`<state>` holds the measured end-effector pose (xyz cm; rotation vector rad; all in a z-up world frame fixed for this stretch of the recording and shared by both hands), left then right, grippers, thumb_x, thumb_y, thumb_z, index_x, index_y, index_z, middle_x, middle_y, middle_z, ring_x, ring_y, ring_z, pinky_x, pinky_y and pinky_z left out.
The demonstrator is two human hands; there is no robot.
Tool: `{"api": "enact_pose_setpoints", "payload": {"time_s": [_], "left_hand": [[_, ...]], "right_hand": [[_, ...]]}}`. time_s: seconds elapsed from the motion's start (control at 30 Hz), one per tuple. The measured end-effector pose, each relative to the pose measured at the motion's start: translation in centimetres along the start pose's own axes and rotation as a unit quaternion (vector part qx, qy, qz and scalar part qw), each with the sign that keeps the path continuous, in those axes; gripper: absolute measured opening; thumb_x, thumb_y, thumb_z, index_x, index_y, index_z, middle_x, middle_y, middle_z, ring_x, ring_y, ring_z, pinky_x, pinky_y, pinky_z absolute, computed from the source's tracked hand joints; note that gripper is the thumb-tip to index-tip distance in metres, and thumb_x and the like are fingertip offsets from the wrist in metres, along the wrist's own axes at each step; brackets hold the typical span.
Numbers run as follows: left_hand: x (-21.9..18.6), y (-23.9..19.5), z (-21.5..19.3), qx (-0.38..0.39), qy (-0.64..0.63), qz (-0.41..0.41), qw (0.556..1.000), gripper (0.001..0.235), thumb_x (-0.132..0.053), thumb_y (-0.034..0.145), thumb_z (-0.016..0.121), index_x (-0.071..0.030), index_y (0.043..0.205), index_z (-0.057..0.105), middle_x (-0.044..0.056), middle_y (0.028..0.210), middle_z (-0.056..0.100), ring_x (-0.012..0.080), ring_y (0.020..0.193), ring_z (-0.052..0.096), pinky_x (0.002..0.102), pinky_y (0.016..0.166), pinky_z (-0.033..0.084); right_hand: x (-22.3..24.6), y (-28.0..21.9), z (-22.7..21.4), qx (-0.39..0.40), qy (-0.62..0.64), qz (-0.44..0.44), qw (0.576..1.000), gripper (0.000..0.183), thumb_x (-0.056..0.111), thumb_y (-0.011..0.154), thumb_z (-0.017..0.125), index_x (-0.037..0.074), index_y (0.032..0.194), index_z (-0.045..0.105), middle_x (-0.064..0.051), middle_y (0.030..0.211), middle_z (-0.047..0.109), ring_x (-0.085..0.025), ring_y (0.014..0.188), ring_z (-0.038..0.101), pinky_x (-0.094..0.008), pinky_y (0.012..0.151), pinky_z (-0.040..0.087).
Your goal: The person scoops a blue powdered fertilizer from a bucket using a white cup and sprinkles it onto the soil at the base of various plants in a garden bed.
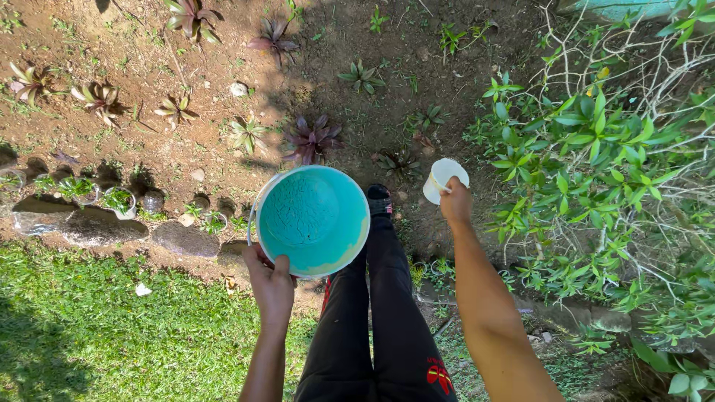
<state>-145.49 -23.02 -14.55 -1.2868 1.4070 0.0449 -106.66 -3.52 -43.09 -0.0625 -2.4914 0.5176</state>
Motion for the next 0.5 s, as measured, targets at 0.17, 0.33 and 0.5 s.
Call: {"api": "enact_pose_setpoints", "payload": {"time_s": [0.17, 0.33, 0.5], "left_hand": [[0.1, 0.0, -0.3, -0.010, 0.004, 0.000, 1.000, 0.024, -0.001, 0.091, 0.054, -0.004, 0.111, 0.041, 0.008, 0.085, 0.052, 0.0117, 0.054, 0.051, 0.030, 0.040, 0.041], [0.1, -0.2, -1.0, -0.010, -0.005, -0.003, 1.000, 0.022, 0.000, 0.093, 0.053, -0.005, 0.109, 0.040, 0.008, 0.083, 0.052, 0.0124, 0.052, 0.050, 0.030, 0.039, 0.040], [0.3, 0.0, -1.6, -0.007, -0.034, -0.006, 0.999, 0.022, 0.002, 0.092, 0.053, -0.004, 0.109, 0.039, 0.007, 0.085, 0.052, 0.0118, 0.053, 0.051, 0.030, 0.039, 0.040]], "right_hand": [[-0.1, 2.3, -0.3, 0.020, -0.083, 0.051, 0.995, 0.022, 0.013, 0.084, 0.077, 0.006, 0.096, 0.060, -0.022, 0.093, 0.072, -0.045, 0.091, 0.069, -0.053, 0.079, 0.053], [0.7, 2.3, -1.1, -0.006, -0.062, 0.020, 0.998, 0.022, 0.010, 0.086, 0.076, 0.005, 0.097, 0.058, -0.021, 0.093, 0.069, -0.043, 0.087, 0.068, -0.053, 0.073, 0.052], [1.4, 1.6, -1.8, -0.065, 0.039, 0.052, 0.996, 0.022, 0.010, 0.088, 0.077, 0.004, 0.095, 0.057, -0.015, 0.086, 0.069, -0.031, 0.079, 0.069, -0.043, 0.074, 0.054]]}}
Point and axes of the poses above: each hand's wrist, its own y-axis towards the middle knuckle, its own z-axis out of the palm, x = y × z, the point moved 4 cm from there along y, towards the middle knuckle
